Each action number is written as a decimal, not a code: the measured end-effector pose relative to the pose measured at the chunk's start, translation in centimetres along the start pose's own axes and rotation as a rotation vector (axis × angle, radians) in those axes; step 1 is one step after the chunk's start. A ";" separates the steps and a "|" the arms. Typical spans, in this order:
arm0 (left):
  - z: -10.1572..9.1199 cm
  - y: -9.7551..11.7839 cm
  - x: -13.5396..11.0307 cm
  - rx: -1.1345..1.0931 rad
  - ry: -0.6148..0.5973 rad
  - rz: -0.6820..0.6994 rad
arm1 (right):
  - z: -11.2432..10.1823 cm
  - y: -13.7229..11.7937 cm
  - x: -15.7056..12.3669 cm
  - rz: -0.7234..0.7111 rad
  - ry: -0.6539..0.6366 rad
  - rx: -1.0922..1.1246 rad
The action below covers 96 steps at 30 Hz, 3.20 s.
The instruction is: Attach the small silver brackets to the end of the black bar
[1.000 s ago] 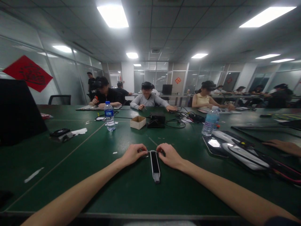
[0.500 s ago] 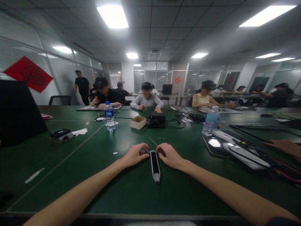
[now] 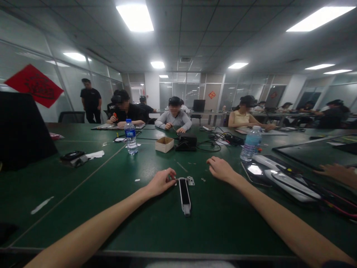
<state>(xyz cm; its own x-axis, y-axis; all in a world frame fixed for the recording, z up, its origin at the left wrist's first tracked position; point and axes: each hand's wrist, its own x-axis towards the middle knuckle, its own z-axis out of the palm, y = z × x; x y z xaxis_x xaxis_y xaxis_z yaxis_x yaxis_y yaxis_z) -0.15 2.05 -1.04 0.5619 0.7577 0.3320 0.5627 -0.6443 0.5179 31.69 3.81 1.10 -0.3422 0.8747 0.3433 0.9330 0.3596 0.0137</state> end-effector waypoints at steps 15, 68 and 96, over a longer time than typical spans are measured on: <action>-0.3 0.3 -0.1 0.128 -0.031 0.022 | 1.1 0.1 0.0 -0.135 -0.082 0.152; 0.2 0.1 -0.1 0.196 -0.023 0.048 | 0.2 -7.7 -1.4 -0.141 -0.056 0.747; 0.0 0.5 -0.3 0.233 -0.020 0.090 | -1.4 -4.3 -0.6 -0.141 -0.157 0.420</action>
<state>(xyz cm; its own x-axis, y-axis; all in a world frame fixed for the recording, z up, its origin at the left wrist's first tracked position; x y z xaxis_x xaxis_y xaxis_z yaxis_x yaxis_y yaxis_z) -0.07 1.46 -0.85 0.6268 0.6951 0.3520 0.6330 -0.7177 0.2901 28.07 1.31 2.15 -0.5049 0.8350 0.2188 0.7616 0.5502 -0.3425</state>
